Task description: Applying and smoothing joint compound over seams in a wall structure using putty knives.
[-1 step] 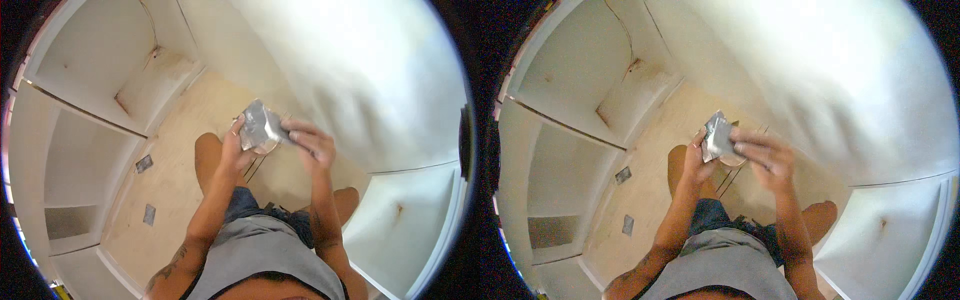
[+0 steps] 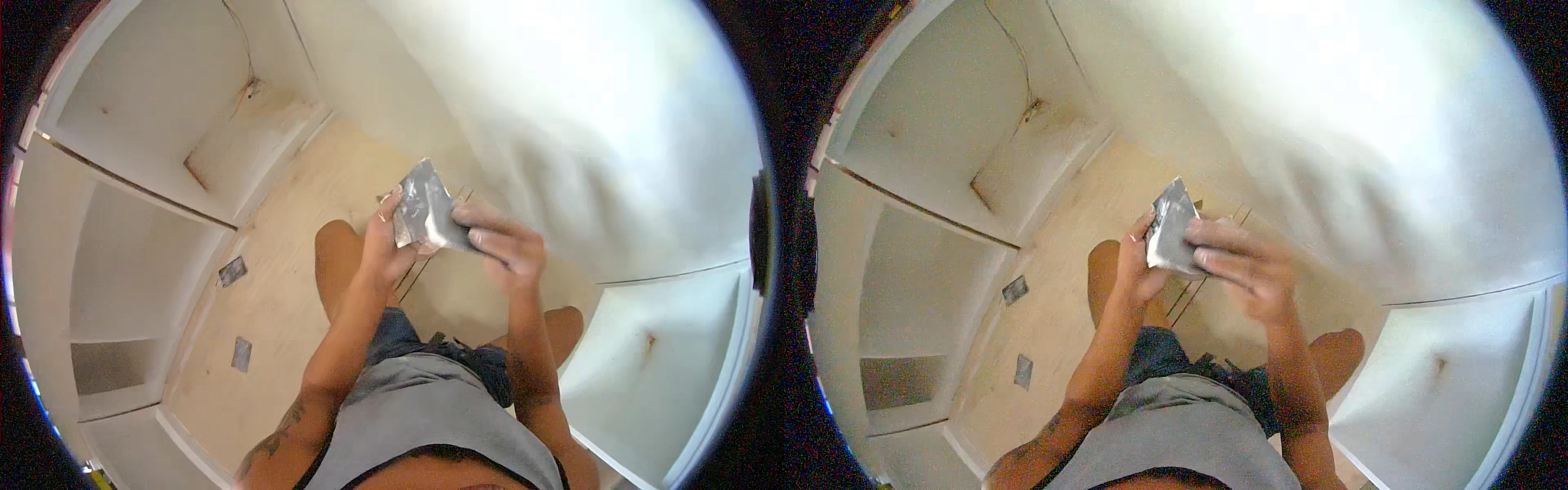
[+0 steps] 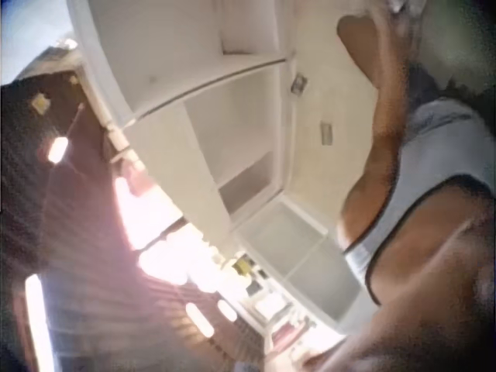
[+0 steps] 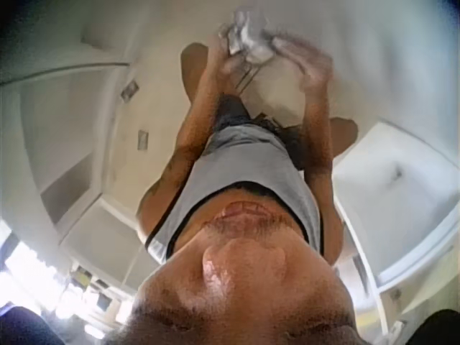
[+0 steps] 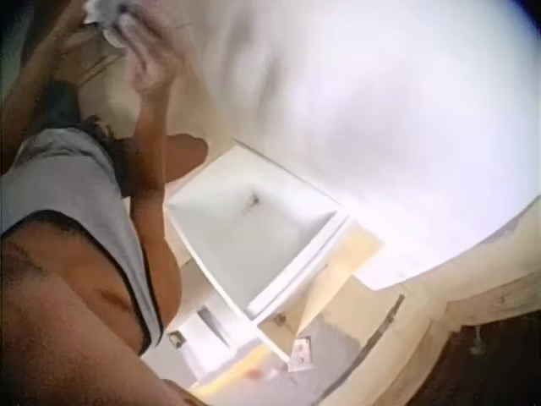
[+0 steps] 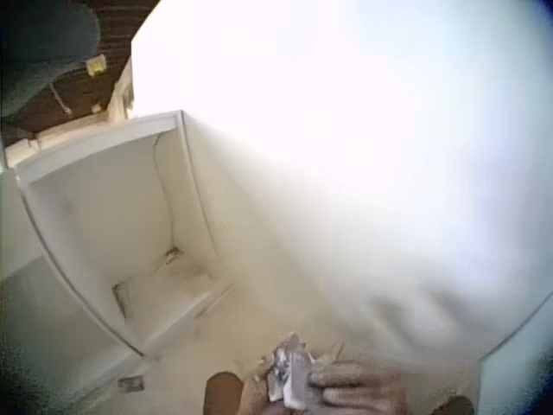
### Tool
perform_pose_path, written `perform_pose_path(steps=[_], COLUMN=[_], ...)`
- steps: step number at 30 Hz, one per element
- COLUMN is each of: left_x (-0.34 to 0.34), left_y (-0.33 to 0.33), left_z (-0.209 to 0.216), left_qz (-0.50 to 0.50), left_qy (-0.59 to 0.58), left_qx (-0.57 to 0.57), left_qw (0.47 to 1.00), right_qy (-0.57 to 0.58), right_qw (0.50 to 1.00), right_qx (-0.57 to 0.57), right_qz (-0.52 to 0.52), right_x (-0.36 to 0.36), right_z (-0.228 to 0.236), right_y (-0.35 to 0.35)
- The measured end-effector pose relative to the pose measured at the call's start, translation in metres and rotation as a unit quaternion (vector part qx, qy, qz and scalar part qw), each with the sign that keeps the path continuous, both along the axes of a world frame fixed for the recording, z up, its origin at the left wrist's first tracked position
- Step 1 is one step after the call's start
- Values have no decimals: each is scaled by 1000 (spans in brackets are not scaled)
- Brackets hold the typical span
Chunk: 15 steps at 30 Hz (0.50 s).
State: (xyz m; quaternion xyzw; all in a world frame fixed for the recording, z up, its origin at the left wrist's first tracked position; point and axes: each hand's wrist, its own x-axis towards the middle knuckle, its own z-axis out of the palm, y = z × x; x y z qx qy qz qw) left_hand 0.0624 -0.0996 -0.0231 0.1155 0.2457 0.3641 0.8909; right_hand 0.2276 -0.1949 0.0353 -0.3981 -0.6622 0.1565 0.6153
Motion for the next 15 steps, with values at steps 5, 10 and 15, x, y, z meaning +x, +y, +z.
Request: perform_pose_path(steps=[5,10,15], left_x=[20,23,38], left_y=[-12,-15,-20], left_z=[48,47,56], left_qz=[-63,-90,-118], left_qy=[-50,-39,-123], left_qx=[25,61,91], left_qw=[996,993,981], right_qy=[-161,-302,104], right_qw=[980,933,947], right_qx=[31,-37,-195], right_qz=[-116,-191,-234], right_x=[10,78,59], right_z=[7,12,13], right_y=[-20,-21,-50])
